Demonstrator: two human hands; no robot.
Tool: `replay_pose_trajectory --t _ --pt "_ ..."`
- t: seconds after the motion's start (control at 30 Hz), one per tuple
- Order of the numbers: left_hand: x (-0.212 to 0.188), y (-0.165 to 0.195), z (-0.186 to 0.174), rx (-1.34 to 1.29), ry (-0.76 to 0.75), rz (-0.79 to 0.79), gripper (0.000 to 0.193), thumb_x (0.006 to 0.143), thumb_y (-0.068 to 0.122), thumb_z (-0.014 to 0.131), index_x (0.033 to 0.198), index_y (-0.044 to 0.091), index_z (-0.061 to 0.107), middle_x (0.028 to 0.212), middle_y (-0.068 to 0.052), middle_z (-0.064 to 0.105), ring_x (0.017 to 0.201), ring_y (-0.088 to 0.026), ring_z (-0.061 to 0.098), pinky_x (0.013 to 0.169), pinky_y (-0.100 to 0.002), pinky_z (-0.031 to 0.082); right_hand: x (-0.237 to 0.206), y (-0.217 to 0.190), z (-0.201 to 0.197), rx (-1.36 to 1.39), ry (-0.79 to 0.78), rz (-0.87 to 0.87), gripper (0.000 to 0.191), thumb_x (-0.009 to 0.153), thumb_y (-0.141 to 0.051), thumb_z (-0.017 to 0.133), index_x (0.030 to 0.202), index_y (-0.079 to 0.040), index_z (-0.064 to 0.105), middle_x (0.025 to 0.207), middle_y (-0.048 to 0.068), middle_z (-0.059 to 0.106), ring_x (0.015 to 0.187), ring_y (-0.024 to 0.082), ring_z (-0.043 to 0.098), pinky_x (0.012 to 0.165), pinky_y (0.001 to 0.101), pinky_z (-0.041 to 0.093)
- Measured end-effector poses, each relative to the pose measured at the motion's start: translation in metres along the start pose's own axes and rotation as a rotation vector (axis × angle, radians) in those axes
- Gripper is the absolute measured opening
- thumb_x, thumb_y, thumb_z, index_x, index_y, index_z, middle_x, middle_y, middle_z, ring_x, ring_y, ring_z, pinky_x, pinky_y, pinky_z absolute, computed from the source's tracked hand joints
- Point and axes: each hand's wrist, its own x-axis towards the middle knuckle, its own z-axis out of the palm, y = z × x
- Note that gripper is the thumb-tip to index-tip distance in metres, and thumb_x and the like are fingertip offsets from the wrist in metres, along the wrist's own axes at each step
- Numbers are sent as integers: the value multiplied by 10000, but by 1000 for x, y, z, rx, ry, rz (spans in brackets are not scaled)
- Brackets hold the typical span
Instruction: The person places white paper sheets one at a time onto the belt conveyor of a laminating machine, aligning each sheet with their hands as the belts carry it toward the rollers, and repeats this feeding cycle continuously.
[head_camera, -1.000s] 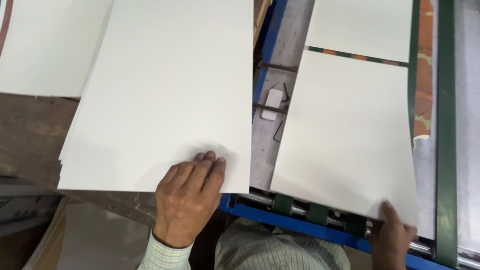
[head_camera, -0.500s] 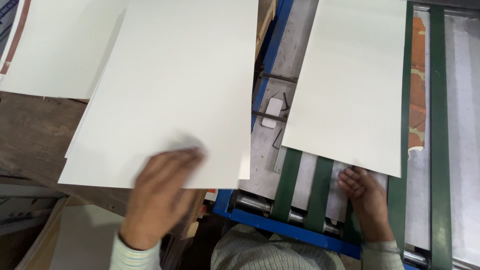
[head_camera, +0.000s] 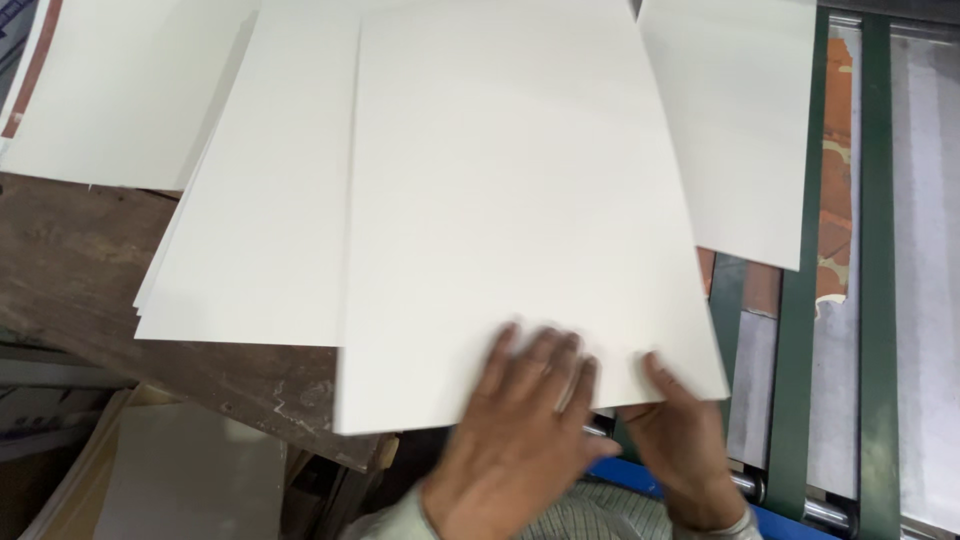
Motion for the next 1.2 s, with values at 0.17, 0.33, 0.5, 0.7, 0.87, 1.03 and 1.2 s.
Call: replay_pose_trajectory --t 0.17,0.33,0.5,0.7,0.87,1.03,1.2 --pt "-26 -51 -34 210 45 -201 670 888 484 650 1312 -29 571 1414 -266 545 1363 -412 451 1138 -606 280 44 -16 -68 -109 274 -202 471 1032 -91 571 1489 -12 491 1270 96 622 1028 169 634 779 292 535" --pt "-28 -83 -38 308 115 -178 558 859 277 722 1317 -28 625 1339 -204 641 1286 -351 583 1053 -475 485 63 -32 -142 -645 694 -80 407 1154 -220 623 1332 145 627 1152 240 677 961 257 648 779 351 536" --pt "-34 -87 -37 370 233 -132 331 849 95 728 1170 15 711 1183 -152 731 1145 -292 683 936 -413 573 17 6 -167 -225 733 -213 416 1027 -100 622 1408 47 542 1234 154 634 1035 236 676 772 358 590" --pt "-34 -83 -35 283 277 -172 370 729 -8 752 1096 37 747 1083 -87 753 1055 -248 706 905 -402 585 -8 38 -172 -183 674 -299 487 964 -47 646 1431 -24 508 1298 120 621 1137 241 654 871 353 573" --pt "-36 -83 -34 273 284 -181 394 699 -50 754 1082 41 746 1069 -77 750 1046 -237 708 913 -395 584 38 24 -160 -130 676 -312 447 1001 -96 602 1418 -26 458 1288 111 605 1122 230 651 873 355 577" --pt "-37 -80 -32 249 284 -188 422 692 -33 762 1109 23 730 1116 -100 737 1082 -274 685 932 -425 558 92 2 -135 -145 398 -402 401 1026 -134 508 1409 -31 451 1278 109 604 1084 230 660 849 373 581" --pt "-43 -91 -44 152 178 -128 535 670 118 803 1187 16 712 1186 -145 719 1087 -313 658 940 -469 526 98 0 -120 -66 164 -118 381 1094 -212 431 1360 61 442 1238 188 611 1079 279 678 901 410 596"
